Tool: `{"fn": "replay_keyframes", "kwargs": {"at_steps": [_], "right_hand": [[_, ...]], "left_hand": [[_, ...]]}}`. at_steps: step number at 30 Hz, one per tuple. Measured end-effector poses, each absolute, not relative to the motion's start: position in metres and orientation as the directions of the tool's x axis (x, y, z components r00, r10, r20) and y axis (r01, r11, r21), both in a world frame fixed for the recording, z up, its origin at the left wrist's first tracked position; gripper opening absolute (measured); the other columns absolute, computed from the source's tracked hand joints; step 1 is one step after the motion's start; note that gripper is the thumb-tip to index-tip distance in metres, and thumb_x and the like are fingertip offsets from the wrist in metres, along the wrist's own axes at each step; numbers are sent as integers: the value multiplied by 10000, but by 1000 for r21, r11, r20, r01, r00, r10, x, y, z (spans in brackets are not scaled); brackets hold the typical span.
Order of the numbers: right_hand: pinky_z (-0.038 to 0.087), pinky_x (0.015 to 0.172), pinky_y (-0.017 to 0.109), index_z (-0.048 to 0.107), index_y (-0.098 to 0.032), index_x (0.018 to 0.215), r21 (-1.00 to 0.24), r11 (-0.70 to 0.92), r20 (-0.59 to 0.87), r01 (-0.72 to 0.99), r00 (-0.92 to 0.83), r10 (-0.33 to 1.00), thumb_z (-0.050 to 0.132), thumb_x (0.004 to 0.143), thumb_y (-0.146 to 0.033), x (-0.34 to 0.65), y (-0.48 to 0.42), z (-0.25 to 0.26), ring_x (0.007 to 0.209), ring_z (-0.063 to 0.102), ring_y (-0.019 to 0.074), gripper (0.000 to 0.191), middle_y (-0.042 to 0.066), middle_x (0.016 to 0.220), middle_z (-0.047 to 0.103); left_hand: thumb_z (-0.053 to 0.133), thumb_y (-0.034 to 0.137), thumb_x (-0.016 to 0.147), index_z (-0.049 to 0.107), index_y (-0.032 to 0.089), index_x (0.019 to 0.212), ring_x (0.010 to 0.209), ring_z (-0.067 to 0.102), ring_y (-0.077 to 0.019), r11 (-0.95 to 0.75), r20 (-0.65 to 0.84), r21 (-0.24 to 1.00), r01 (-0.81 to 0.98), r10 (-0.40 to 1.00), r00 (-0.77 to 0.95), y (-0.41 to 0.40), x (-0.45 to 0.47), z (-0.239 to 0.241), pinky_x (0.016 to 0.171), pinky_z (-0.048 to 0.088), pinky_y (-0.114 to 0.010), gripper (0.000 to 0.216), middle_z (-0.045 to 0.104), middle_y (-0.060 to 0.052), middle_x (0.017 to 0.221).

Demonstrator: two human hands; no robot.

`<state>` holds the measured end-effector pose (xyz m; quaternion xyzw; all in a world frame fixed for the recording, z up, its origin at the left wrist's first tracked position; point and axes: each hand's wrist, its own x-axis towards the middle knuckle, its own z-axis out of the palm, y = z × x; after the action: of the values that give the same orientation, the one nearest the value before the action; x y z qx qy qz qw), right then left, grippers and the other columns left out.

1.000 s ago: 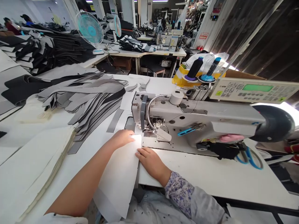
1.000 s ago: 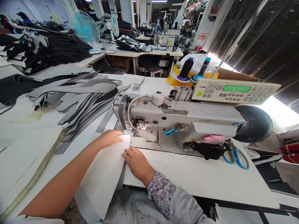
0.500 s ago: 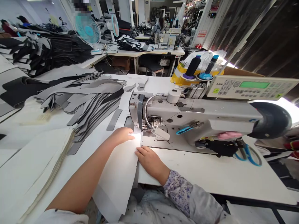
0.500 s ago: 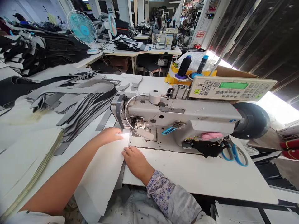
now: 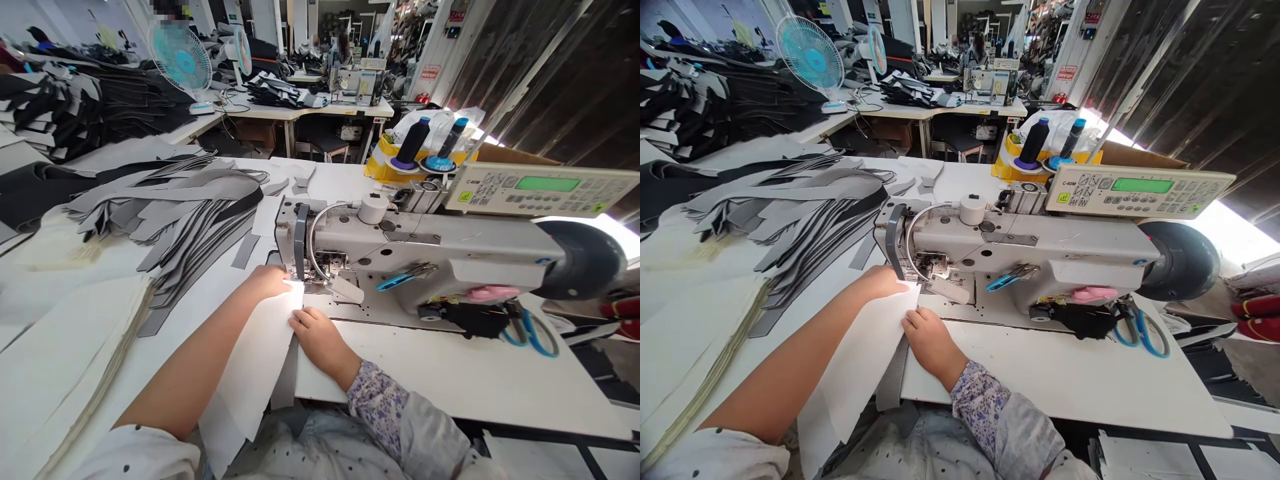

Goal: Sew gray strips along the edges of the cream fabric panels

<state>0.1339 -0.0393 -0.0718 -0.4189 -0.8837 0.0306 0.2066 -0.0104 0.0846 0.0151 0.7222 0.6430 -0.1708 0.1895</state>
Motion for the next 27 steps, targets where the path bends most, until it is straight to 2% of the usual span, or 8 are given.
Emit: {"fn": "replay_keyframes", "kwargs": {"at_steps": [4, 8, 13, 16, 18, 20, 23, 27], "right_hand": [[495, 842, 359, 631, -155, 1041, -264, 642, 348, 720, -550, 759, 534, 900, -54, 133, -38, -74, 907, 533, 219, 198, 101, 1091, 624], [485, 839, 350, 636, -147, 1032, -283, 629, 352, 724, -532, 770, 538, 891, -41, 131, -34, -75, 910, 536, 219, 202, 104, 1081, 625], [480, 830, 347, 642, -148, 1024, -293, 612, 350, 734, -514, 783, 541, 905, -58, 130, -26, -75, 898, 536, 215, 180, 105, 1073, 628], [481, 822, 343, 646, -150, 1023, -311, 611, 354, 728, -507, 786, 552, 904, -75, 130, -25, -75, 898, 536, 214, 169, 98, 1038, 636], [478, 840, 344, 647, -158, 1017, -327, 613, 355, 719, -508, 785, 565, 899, -85, 130, -24, -76, 909, 539, 214, 162, 95, 1050, 637], [473, 865, 351, 647, -161, 1001, -343, 612, 351, 713, -507, 787, 572, 890, -88, 130, -23, -75, 924, 547, 216, 152, 99, 1079, 634], [471, 890, 359, 634, -151, 1020, -357, 600, 343, 716, -497, 797, 554, 886, -67, 130, -26, -70, 963, 556, 222, 177, 117, 1121, 624], [490, 875, 373, 609, -155, 1019, -450, 509, 310, 734, -407, 859, 561, 914, -145, 133, -54, -58, 971, 565, 228, 116, 107, 1087, 625]], "left_hand": [[630, 425, 677, 692, 252, 914, 797, 636, -218, -116, -492, 25, 993, 863, 114, 96, -7, 7, 670, 440, -268, 300, 718, -53, 897], [657, 352, 681, 690, 186, 847, 813, 634, -241, -151, -455, 23, 988, 879, 145, 104, 2, 5, 748, 449, -316, 237, 714, -89, 854], [502, 258, 821, 638, 185, 1016, 1070, 573, -276, -226, -231, 80, 971, 943, 238, 67, -2, 10, 905, 423, -368, 249, 651, -134, 1124], [479, 304, 845, 593, 208, 1014, 1062, 568, -250, -296, -148, 175, 939, 935, 323, 14, -18, 11, 879, 444, -350, 226, 628, -99, 1112], [555, 402, 803, 566, 225, 1019, 988, 586, -233, -310, -181, 234, 921, 917, 355, -20, -26, 10, 804, 464, -334, 280, 618, -65, 1084], [588, 413, 786, 555, 221, 1037, 943, 595, -232, -299, -237, 189, 935, 910, 339, -44, -29, 9, 754, 460, -330, 318, 614, -60, 1063], [428, 303, 908, 574, 207, 971, 849, 613, -212, -273, -331, 74, 959, 901, 282, -55, -25, 7, 702, 432, -319, 185, 630, -58, 939], [318, 227, 952, 579, 202, 865, 826, 616, -205, -279, -390, 49, 959, 879, 275, -47, -19, 7, 680, 413, -314, 276, 631, -55, 875]]}}
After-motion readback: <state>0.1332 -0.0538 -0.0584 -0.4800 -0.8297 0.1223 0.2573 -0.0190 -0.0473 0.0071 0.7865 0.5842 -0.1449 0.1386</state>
